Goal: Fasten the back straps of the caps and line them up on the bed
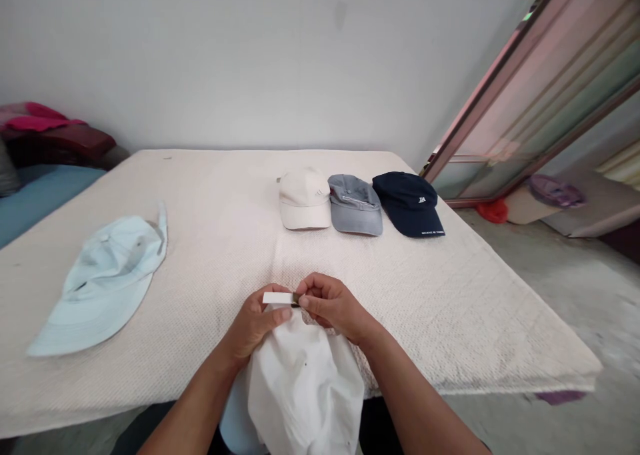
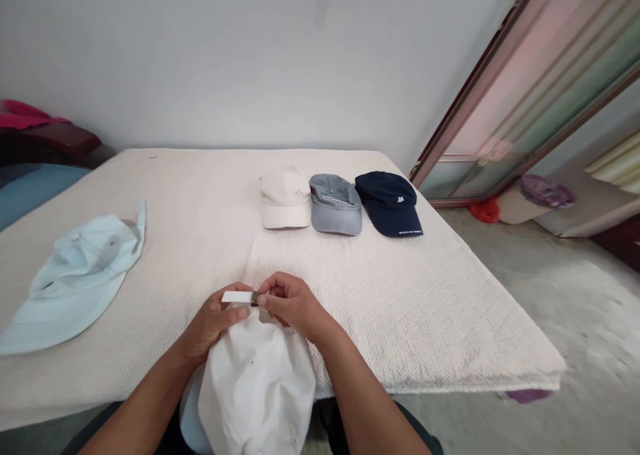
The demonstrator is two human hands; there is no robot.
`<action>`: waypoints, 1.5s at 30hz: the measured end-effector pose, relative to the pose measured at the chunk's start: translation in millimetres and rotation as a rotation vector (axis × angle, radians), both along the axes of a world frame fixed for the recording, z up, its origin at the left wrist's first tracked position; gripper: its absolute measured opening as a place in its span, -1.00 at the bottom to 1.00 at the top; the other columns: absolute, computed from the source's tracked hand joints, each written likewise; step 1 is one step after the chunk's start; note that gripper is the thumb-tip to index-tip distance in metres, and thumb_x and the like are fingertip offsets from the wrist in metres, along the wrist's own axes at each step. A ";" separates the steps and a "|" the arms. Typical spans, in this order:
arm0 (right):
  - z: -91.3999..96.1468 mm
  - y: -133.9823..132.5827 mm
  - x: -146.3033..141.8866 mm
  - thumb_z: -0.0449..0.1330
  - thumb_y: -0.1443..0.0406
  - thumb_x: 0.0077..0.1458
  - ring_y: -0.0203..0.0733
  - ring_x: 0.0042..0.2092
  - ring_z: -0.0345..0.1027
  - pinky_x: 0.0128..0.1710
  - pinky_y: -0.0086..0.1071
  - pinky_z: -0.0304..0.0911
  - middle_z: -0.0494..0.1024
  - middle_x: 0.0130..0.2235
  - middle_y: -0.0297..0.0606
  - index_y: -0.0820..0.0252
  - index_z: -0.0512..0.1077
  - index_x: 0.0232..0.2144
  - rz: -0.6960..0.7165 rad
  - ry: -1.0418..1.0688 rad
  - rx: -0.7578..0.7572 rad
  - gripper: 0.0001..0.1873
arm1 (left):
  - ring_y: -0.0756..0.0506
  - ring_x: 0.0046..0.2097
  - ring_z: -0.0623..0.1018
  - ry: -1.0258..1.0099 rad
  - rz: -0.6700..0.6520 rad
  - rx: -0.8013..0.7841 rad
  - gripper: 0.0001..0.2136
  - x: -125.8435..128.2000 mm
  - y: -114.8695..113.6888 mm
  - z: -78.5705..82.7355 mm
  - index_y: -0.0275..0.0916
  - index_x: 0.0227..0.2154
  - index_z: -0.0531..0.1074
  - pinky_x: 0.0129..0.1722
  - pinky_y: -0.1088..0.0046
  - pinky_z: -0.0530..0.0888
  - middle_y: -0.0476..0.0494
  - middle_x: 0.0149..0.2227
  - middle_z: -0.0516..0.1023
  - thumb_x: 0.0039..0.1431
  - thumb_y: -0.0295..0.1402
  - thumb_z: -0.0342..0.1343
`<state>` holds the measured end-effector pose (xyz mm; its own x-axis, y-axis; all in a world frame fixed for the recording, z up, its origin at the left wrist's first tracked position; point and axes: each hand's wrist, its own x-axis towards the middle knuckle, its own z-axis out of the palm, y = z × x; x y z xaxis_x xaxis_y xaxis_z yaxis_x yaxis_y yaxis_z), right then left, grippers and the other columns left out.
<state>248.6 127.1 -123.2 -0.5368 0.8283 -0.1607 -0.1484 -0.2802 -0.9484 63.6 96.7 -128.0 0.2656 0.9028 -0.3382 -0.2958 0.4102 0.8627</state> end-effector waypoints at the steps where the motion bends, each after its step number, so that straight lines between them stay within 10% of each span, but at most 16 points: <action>1: -0.4 0.0 0.3 0.25 0.25 0.01 -0.48 -0.63 0.00 -0.67 -0.54 -0.12 0.32 -0.58 -0.46 0.21 0.39 -0.34 0.011 -0.005 -0.003 -0.83 | 0.02 -0.45 0.45 0.001 -0.002 -0.006 -0.74 0.1 0.2 -0.6 -0.21 -0.32 0.44 -0.41 0.53 0.35 0.01 -0.45 0.48 -0.11 -0.36 0.33; 31: -0.4 -0.5 -3.6 0.23 0.24 0.04 -0.51 -0.65 -0.09 -0.65 -0.52 -0.17 0.19 -0.59 -0.52 0.17 0.39 -0.34 -0.009 0.077 -0.171 -0.86 | 0.03 -0.56 0.42 -0.060 0.120 -0.095 -0.79 3.8 0.1 -5.1 -0.24 -0.45 0.38 -0.54 0.55 0.32 0.03 -0.58 0.47 -0.11 -0.35 0.32; 45: 4.3 0.9 11.9 0.31 0.22 -0.04 -0.35 -0.47 0.26 -0.48 -0.46 0.14 0.42 -0.45 -0.35 0.20 0.43 -0.41 0.021 0.158 -0.298 -0.82 | -0.02 -0.51 0.51 -0.318 0.331 -0.178 -0.89 -2.2 1.7 8.8 -0.23 -0.43 0.47 -0.44 0.47 0.44 0.00 -0.52 0.54 0.00 -0.33 0.24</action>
